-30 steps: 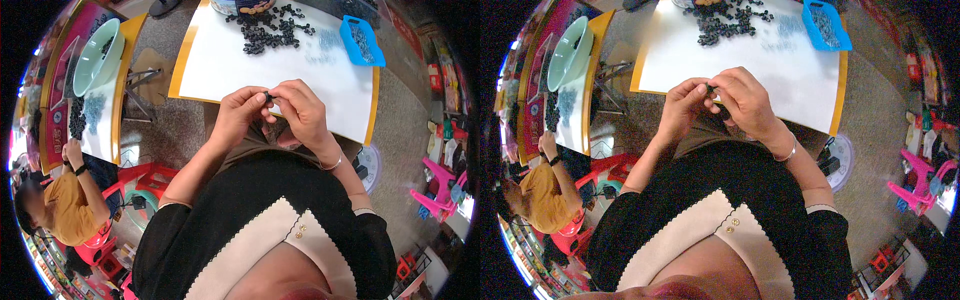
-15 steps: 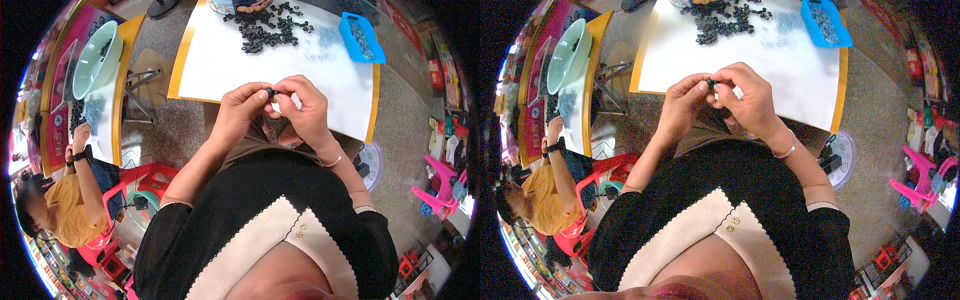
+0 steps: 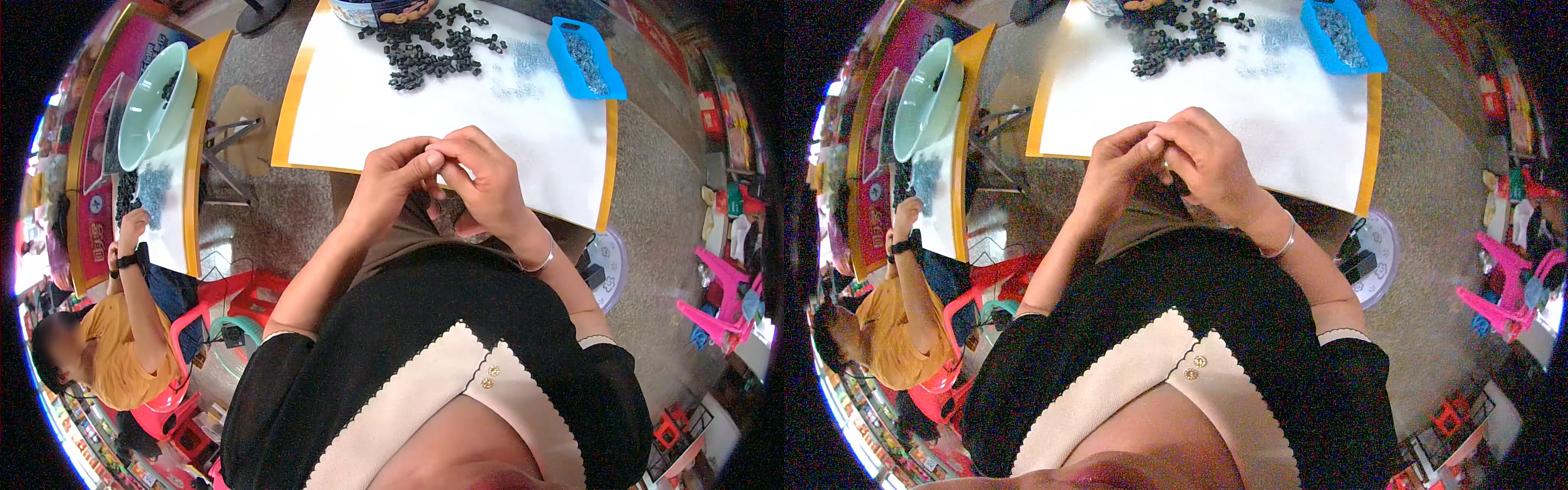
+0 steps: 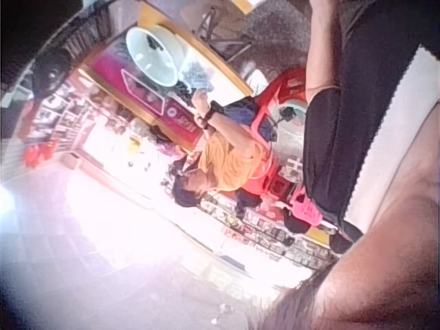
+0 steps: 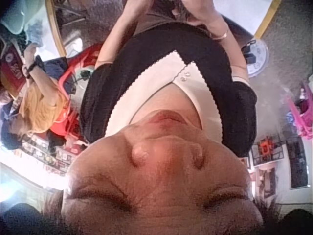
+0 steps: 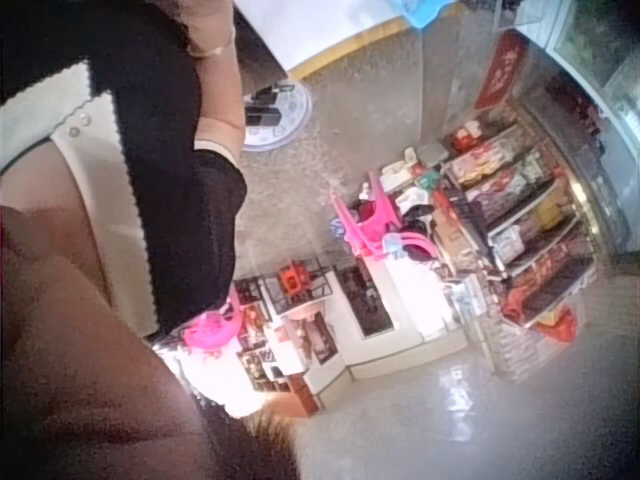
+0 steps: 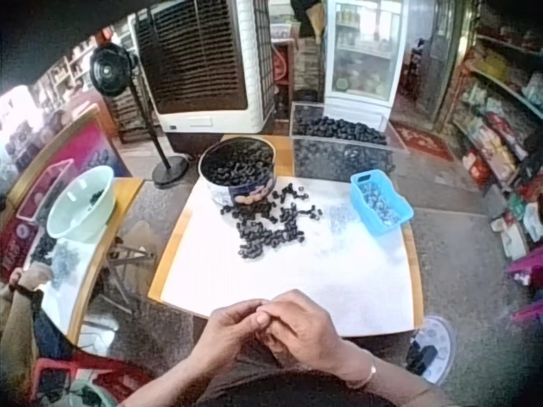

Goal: Manually assembling small black plastic components by inserting metal pins and connecting pieces.

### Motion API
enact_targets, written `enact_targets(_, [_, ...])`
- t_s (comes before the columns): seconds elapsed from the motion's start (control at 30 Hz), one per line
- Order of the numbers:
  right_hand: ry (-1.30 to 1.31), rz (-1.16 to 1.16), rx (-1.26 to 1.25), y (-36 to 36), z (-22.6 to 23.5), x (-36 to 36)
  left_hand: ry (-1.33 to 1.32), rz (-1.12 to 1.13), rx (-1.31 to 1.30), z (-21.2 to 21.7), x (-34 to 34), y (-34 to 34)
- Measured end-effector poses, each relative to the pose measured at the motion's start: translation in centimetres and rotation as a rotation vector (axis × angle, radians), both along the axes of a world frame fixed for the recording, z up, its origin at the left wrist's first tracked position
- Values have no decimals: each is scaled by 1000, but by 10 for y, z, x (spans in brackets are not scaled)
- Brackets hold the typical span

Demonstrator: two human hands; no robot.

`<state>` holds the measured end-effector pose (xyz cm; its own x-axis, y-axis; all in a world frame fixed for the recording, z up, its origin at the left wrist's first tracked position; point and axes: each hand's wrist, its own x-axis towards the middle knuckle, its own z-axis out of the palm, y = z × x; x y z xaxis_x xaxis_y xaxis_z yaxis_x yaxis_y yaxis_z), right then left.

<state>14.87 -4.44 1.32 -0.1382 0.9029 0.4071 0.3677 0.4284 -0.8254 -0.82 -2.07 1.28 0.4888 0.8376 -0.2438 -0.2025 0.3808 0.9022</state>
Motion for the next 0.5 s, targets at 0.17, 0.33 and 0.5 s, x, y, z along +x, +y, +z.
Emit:
enact_targets(0.17, [133,53,-174,0,8,9,-16,-17,-64,2,-6,2])
enact_targets(0.33, [204,38,-280,0,0,8,-39,47,-28,-2,-6,0])
enact_targets(0.5, [197,56,-193,-1,-5,-5,119,69,23,-5,-2,-6])
